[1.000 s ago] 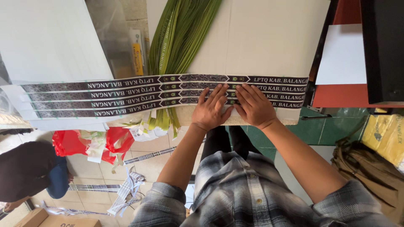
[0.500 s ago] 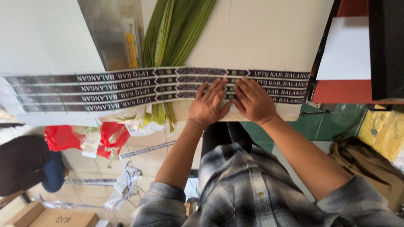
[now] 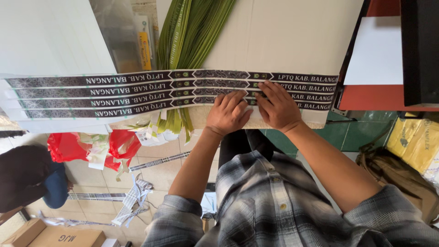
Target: The person holds a roll of printed black ribbon strips, unrolls and separates them, then lays them flat on the table and aligns the strips edge to edge while smoothing them down by hand. The person repeats the aligning and pressing along the length of the strips.
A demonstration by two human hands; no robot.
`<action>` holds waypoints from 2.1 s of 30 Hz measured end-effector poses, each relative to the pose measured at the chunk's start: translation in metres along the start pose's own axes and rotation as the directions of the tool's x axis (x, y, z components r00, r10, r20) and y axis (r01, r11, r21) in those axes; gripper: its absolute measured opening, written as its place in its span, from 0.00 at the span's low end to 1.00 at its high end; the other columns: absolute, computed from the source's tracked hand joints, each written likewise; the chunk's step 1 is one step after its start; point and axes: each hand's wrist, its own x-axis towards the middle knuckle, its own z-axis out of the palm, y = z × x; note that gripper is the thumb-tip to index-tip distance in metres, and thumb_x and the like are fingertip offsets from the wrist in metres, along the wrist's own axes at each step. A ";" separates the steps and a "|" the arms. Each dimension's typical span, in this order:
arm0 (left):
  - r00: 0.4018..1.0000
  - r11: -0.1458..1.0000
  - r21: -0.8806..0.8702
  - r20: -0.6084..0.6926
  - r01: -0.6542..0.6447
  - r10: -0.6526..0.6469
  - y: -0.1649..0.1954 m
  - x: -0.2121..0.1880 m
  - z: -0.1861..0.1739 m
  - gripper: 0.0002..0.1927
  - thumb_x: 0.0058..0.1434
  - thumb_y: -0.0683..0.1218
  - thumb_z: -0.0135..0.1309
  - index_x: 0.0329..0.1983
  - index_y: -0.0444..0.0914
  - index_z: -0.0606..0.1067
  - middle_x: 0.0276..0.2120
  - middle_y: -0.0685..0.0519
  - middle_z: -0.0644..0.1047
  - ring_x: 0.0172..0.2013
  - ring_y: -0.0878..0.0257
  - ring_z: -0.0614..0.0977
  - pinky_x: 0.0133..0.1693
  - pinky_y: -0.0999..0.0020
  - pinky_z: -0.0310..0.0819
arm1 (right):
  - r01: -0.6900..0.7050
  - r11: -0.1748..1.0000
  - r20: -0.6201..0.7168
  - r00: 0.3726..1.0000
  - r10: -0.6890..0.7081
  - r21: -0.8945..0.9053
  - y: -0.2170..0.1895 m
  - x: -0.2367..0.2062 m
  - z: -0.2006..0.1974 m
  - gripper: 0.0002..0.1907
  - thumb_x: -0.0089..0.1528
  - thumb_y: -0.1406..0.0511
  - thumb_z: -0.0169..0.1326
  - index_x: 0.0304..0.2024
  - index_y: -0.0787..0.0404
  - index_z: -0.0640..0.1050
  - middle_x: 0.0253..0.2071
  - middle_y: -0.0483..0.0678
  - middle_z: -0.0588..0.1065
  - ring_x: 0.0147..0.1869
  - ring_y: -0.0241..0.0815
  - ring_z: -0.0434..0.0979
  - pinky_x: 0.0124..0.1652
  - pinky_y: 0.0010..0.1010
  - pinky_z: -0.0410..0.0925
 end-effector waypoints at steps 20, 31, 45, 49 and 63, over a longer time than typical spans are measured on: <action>0.995 0.995 0.056 0.045 0.084 -0.087 0.022 -0.049 -0.003 0.13 0.63 0.48 0.63 0.36 0.42 0.69 0.60 0.46 0.75 0.61 0.53 0.77 0.57 0.55 0.68 | 0.024 0.998 -0.048 0.999 -0.021 0.052 0.002 0.007 -0.006 0.13 0.64 0.68 0.58 0.51 0.63 0.80 0.62 0.56 0.74 0.69 0.56 0.72 0.68 0.46 0.65; 0.997 0.965 0.262 0.070 0.021 -0.041 0.019 -0.042 0.006 0.11 0.68 0.54 0.51 0.39 0.43 0.69 0.67 0.48 0.73 0.65 0.59 0.75 0.64 0.57 0.59 | 0.130 0.991 -0.177 0.975 -0.132 -0.023 -0.003 0.003 -0.012 0.06 0.64 0.67 0.61 0.44 0.59 0.81 0.47 0.43 0.76 0.50 0.43 0.75 0.51 0.41 0.64; 0.994 0.957 0.290 0.105 0.011 -0.044 0.018 -0.038 0.007 0.12 0.67 0.56 0.51 0.39 0.43 0.69 0.67 0.48 0.72 0.66 0.59 0.75 0.65 0.56 0.57 | 0.098 0.995 -0.025 0.995 -0.098 -0.008 -0.009 -0.005 -0.022 0.09 0.61 0.67 0.62 0.43 0.60 0.80 0.46 0.46 0.76 0.51 0.45 0.76 0.51 0.40 0.65; 0.996 0.959 0.284 0.078 0.015 -0.039 0.019 -0.038 0.007 0.12 0.68 0.55 0.51 0.39 0.44 0.69 0.68 0.47 0.72 0.66 0.59 0.75 0.66 0.55 0.57 | 0.078 0.995 0.014 0.997 -0.079 0.055 -0.015 -0.012 -0.016 0.15 0.60 0.68 0.59 0.50 0.64 0.80 0.52 0.49 0.75 0.56 0.47 0.76 0.55 0.40 0.67; 0.994 0.961 0.270 0.082 0.051 -0.076 0.020 -0.039 0.007 0.14 0.65 0.56 0.52 0.40 0.41 0.71 0.67 0.46 0.71 0.66 0.55 0.73 0.63 0.51 0.62 | 0.062 0.996 0.019 0.998 -0.061 -0.067 -0.025 -0.013 -0.012 0.22 0.66 0.60 0.55 0.60 0.60 0.77 0.54 0.48 0.73 0.57 0.46 0.74 0.54 0.39 0.66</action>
